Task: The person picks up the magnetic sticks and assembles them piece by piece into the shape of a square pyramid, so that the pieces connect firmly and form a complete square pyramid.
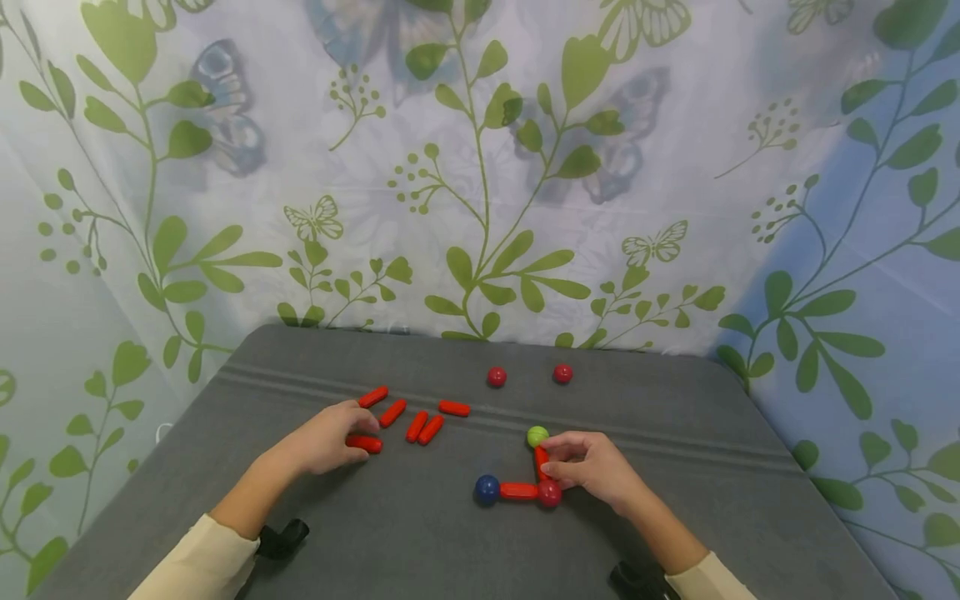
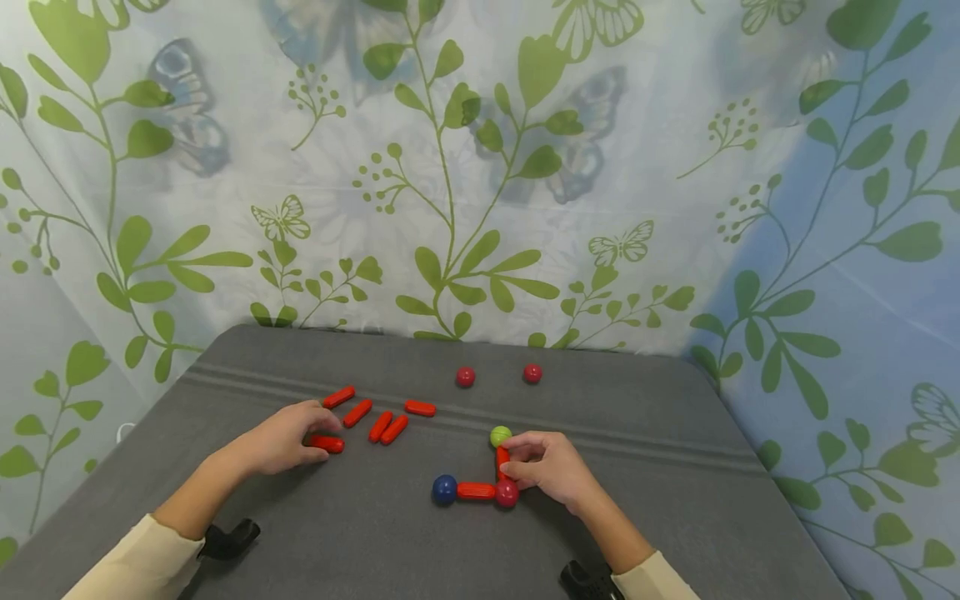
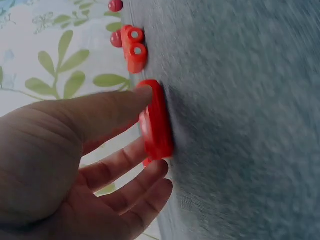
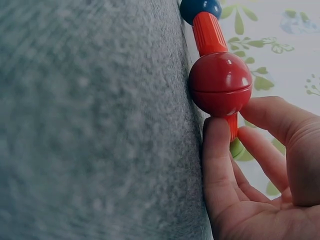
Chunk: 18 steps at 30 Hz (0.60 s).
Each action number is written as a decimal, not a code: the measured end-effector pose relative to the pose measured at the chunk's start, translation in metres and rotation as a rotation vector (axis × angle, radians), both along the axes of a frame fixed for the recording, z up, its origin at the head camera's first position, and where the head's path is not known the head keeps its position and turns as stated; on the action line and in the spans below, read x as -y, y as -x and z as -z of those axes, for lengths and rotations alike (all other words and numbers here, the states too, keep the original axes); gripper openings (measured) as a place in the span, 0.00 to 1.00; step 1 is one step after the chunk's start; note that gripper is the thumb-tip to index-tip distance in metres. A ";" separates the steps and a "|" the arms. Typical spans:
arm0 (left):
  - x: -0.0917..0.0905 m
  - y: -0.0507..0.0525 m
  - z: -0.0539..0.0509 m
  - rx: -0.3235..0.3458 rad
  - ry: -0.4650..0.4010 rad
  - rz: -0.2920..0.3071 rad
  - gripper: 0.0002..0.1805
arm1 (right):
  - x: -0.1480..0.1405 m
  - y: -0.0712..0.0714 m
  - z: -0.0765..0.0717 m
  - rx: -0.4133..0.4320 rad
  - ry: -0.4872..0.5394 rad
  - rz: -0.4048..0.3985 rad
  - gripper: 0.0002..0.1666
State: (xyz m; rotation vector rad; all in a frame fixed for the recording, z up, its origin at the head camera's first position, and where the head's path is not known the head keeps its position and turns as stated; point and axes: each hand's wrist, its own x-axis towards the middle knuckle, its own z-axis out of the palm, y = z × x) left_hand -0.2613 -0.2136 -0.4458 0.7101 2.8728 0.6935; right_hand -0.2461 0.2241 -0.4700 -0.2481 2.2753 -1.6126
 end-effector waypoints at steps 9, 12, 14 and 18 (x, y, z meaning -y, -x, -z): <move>0.008 0.005 0.007 0.058 -0.021 -0.046 0.14 | -0.001 -0.002 -0.001 0.012 -0.013 0.036 0.27; 0.008 0.006 0.008 0.064 -0.025 -0.044 0.12 | -0.001 -0.004 -0.001 0.016 0.003 0.034 0.27; 0.008 0.007 0.008 0.065 -0.030 -0.035 0.11 | -0.001 -0.004 -0.001 0.018 0.013 0.030 0.27; 0.008 0.009 0.008 0.062 -0.039 -0.016 0.09 | 0.000 -0.004 -0.001 0.022 0.015 0.033 0.27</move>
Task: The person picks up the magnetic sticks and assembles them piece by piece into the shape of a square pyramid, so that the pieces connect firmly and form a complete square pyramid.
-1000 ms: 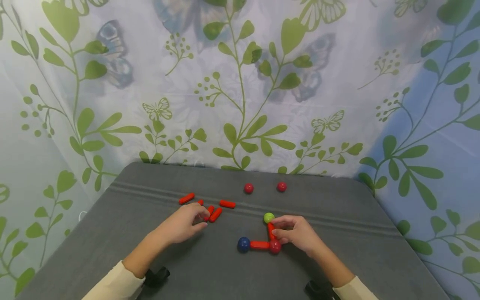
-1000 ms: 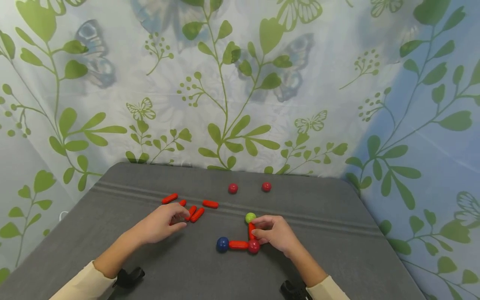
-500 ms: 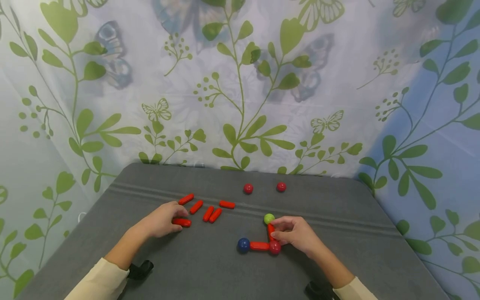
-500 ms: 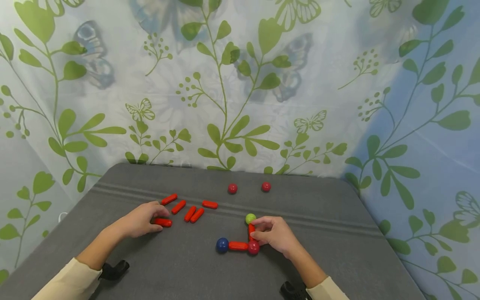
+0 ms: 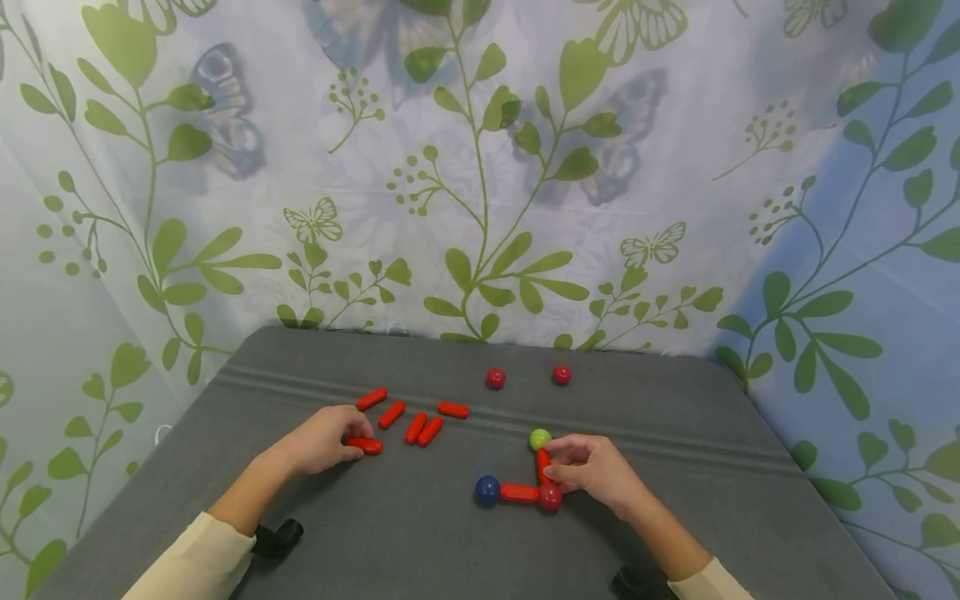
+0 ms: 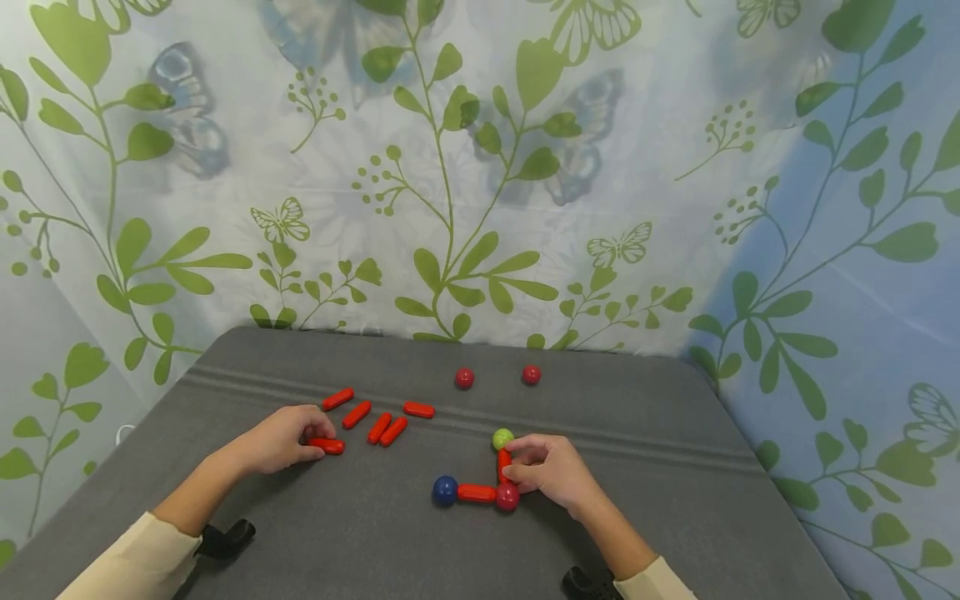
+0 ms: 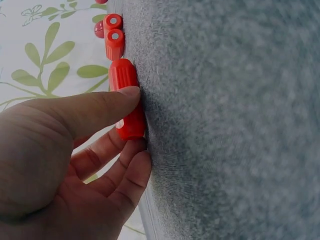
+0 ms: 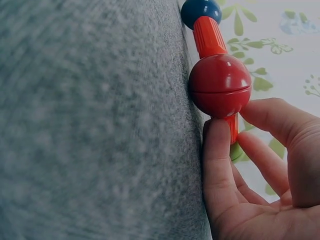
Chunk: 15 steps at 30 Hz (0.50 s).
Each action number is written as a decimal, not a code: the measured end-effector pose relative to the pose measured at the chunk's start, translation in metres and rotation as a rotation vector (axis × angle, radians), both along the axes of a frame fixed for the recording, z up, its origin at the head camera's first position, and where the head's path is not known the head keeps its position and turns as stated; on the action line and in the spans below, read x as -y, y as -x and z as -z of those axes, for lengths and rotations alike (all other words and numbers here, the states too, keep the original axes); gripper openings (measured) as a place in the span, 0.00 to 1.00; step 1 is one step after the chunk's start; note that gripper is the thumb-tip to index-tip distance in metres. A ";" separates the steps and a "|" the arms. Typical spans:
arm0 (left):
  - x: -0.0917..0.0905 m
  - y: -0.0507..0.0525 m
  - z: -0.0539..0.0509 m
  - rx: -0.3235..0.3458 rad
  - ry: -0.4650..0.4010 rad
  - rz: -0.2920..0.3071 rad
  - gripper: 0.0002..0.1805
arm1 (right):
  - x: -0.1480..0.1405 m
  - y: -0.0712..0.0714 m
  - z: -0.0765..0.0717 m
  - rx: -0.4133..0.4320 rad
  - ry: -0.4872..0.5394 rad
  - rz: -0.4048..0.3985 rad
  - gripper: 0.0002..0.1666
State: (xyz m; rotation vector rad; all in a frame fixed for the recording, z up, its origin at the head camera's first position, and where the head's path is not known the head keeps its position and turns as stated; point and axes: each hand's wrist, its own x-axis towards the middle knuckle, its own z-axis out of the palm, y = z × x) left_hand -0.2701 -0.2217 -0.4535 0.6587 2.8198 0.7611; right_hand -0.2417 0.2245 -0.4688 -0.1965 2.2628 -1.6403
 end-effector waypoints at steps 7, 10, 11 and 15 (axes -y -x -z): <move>0.000 -0.004 -0.001 -0.007 -0.037 0.037 0.09 | 0.001 0.000 0.000 -0.001 -0.013 0.006 0.28; -0.001 -0.006 0.001 -0.020 -0.056 0.058 0.09 | 0.000 0.001 0.002 0.005 -0.015 0.009 0.29; -0.001 -0.006 0.002 -0.025 -0.062 0.065 0.09 | 0.000 0.001 0.002 0.006 -0.016 0.011 0.29; -0.004 -0.005 0.006 -0.019 -0.101 0.081 0.09 | -0.001 0.003 0.005 0.013 -0.017 0.022 0.30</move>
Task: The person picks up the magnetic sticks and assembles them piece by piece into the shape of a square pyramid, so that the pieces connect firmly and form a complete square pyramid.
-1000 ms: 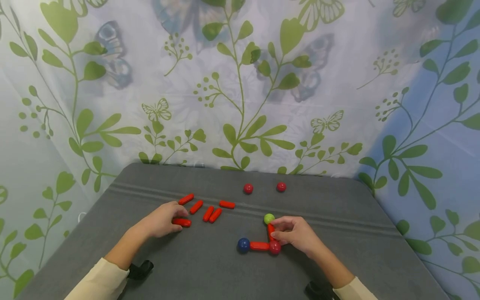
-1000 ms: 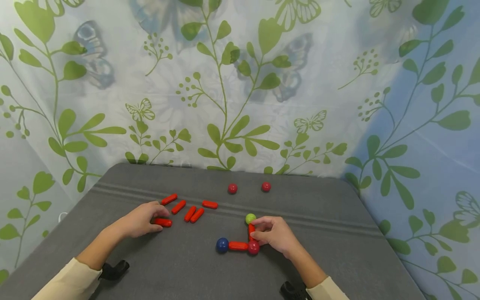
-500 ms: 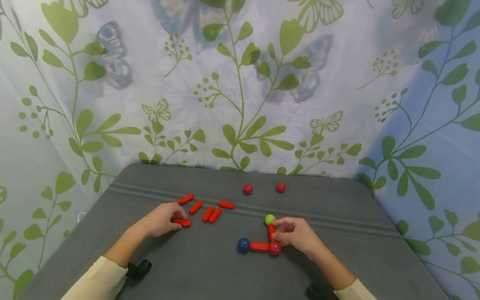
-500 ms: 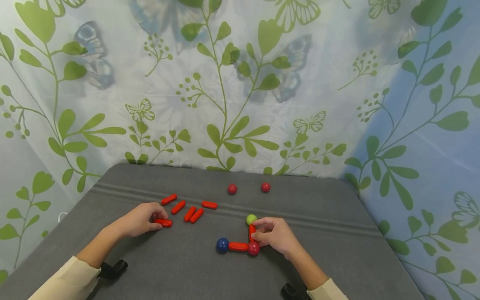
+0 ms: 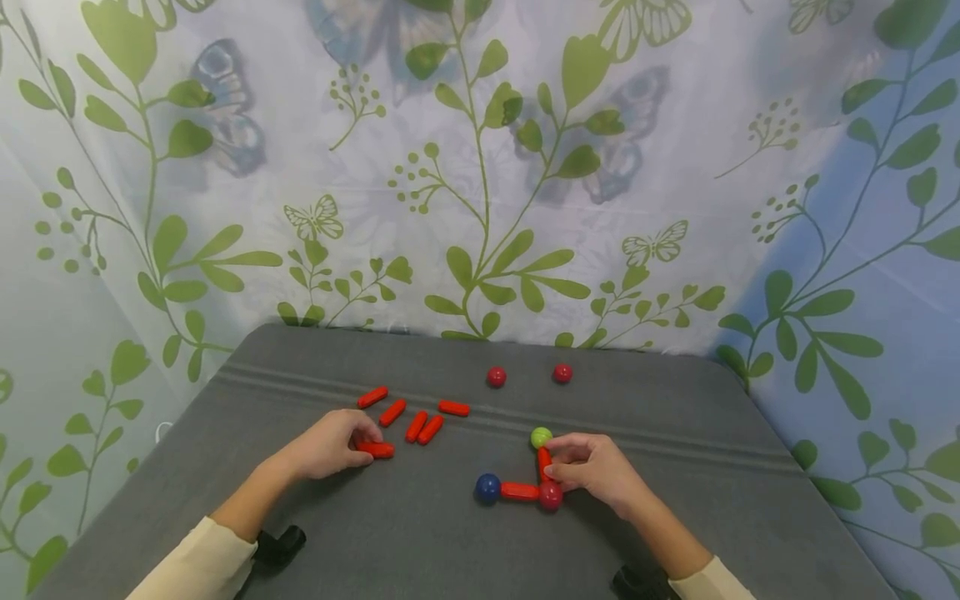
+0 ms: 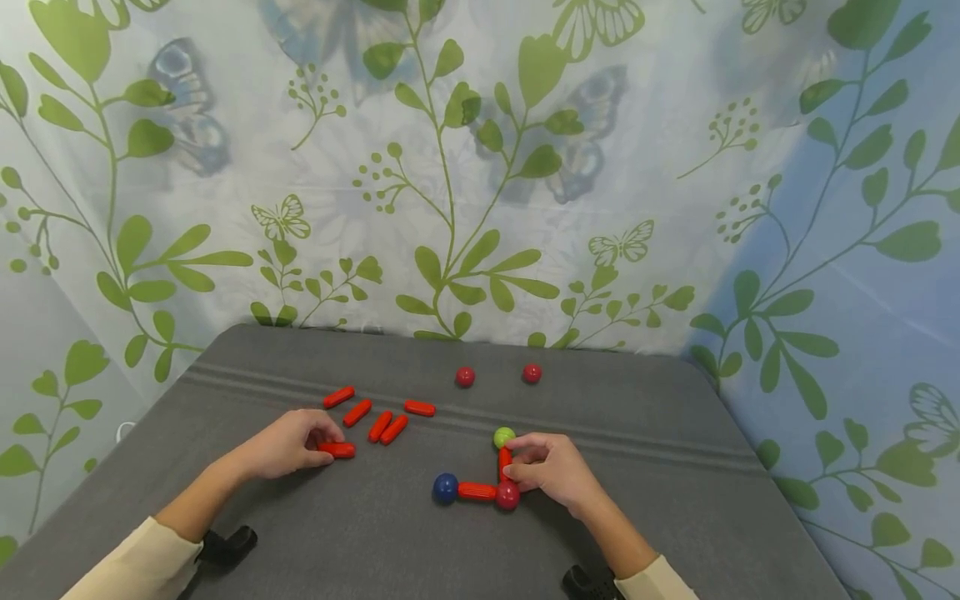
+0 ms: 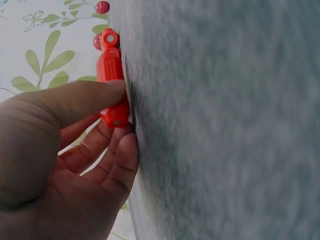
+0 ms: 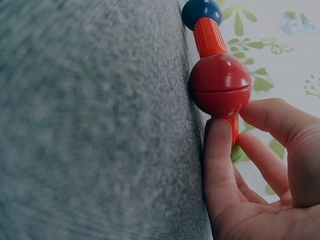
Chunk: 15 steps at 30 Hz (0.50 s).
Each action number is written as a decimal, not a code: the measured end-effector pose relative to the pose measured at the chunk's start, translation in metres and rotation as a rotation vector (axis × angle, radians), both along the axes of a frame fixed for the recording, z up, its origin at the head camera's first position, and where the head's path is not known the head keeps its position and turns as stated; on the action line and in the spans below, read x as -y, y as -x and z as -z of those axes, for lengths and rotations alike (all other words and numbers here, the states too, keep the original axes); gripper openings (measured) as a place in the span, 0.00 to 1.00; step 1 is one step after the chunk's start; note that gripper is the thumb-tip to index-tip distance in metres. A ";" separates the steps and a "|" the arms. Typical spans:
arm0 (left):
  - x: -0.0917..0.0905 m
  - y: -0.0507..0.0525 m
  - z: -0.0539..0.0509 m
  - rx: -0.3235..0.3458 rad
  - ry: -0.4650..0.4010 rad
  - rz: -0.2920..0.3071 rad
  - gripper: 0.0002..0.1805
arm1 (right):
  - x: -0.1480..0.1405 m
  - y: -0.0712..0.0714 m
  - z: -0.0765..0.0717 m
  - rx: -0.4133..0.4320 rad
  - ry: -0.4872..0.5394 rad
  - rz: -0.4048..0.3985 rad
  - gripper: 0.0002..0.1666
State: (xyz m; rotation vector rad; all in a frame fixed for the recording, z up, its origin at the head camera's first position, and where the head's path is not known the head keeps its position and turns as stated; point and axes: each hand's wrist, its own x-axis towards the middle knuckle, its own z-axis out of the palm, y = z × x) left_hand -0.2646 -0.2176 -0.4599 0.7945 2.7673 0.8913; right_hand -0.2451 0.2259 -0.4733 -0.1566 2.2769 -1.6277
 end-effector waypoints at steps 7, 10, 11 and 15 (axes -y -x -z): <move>-0.016 -0.003 0.002 0.084 -0.123 0.045 0.10 | -0.001 -0.001 0.000 0.001 0.005 -0.006 0.29; -0.028 -0.005 0.001 0.121 -0.168 0.063 0.09 | 0.000 -0.002 -0.002 0.001 0.009 -0.011 0.29; -0.032 -0.006 0.000 0.133 -0.179 0.068 0.10 | 0.000 -0.002 -0.002 0.000 0.010 -0.014 0.29; -0.051 -0.006 -0.002 0.164 -0.207 0.082 0.10 | 0.000 -0.002 -0.003 0.005 0.014 -0.018 0.29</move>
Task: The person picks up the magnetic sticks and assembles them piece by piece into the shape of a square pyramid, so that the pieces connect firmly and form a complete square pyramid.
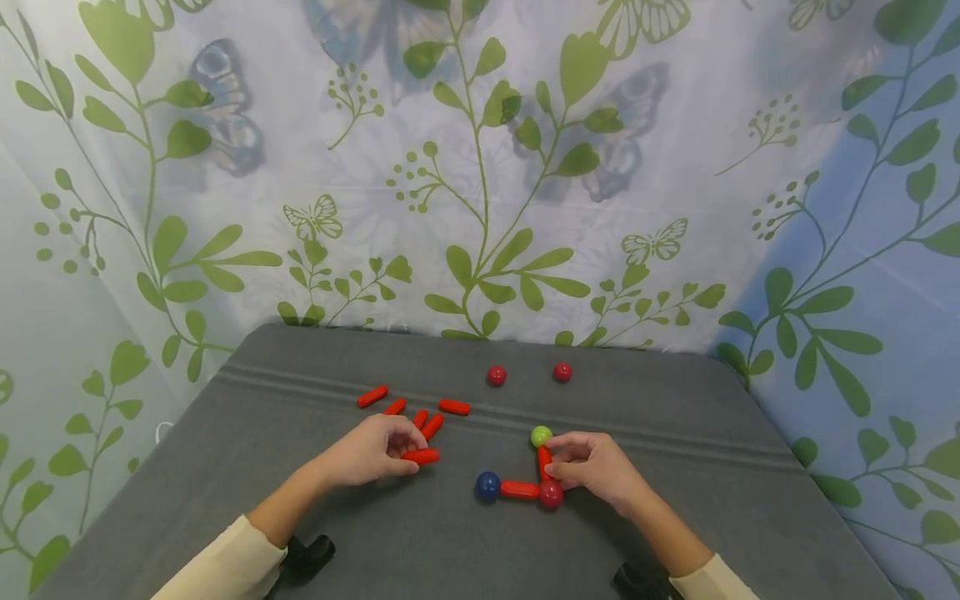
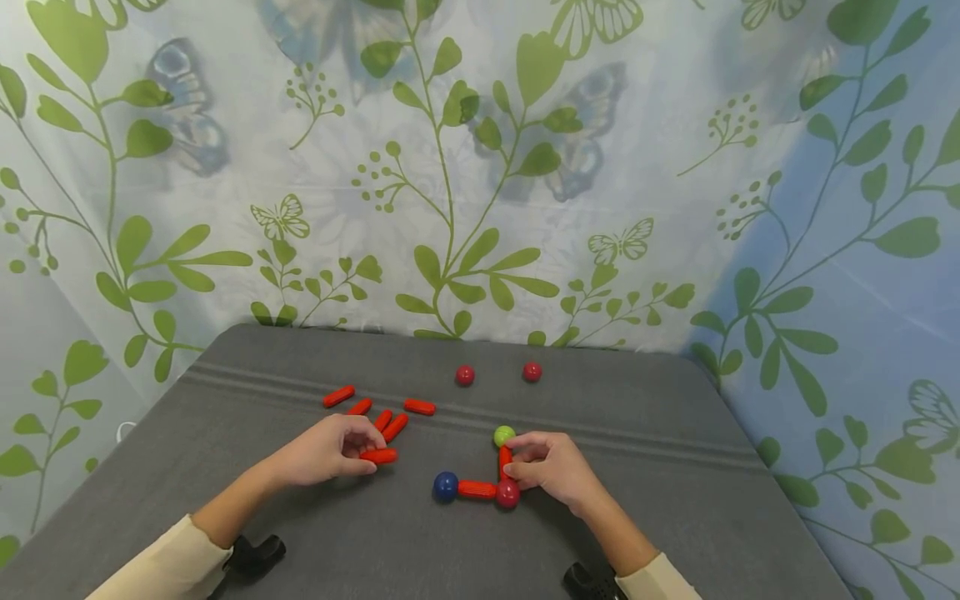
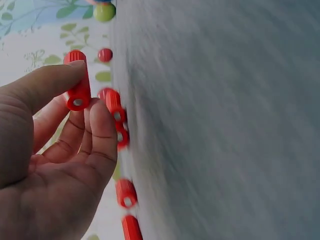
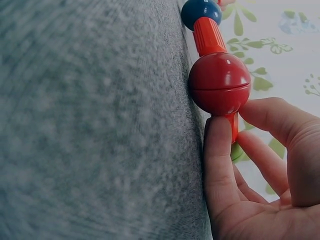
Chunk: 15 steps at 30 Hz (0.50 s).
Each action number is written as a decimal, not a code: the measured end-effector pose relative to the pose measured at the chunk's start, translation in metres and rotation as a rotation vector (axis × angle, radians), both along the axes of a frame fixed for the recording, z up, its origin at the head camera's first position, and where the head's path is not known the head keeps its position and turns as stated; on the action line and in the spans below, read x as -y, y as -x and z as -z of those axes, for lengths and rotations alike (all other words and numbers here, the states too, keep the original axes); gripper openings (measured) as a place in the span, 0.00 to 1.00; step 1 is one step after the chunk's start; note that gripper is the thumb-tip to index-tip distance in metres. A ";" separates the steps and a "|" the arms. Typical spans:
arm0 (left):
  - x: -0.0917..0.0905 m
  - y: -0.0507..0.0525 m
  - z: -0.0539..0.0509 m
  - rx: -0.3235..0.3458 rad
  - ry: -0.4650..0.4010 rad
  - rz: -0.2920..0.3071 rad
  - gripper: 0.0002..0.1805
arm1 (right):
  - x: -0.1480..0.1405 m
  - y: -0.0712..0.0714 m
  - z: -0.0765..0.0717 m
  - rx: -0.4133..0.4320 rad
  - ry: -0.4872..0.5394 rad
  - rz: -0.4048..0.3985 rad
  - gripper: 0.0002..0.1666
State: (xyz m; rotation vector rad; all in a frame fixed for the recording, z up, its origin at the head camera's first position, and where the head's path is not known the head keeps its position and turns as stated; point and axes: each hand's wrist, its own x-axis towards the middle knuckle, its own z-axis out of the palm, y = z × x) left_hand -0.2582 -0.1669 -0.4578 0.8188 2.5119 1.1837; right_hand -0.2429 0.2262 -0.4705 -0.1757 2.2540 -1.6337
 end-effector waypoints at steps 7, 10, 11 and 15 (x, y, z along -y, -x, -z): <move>-0.033 0.007 -0.002 -0.045 -0.021 0.027 0.10 | -0.001 0.002 0.002 0.006 -0.009 0.009 0.29; -0.048 0.010 -0.004 -0.076 -0.010 0.030 0.10 | -0.001 0.002 0.002 -0.002 -0.007 0.000 0.29; -0.052 0.011 -0.005 -0.085 -0.004 0.030 0.10 | -0.001 0.002 0.002 -0.004 -0.005 -0.005 0.29; -0.070 0.017 -0.007 -0.136 0.021 0.037 0.08 | -0.001 0.001 0.000 0.000 -0.005 -0.007 0.29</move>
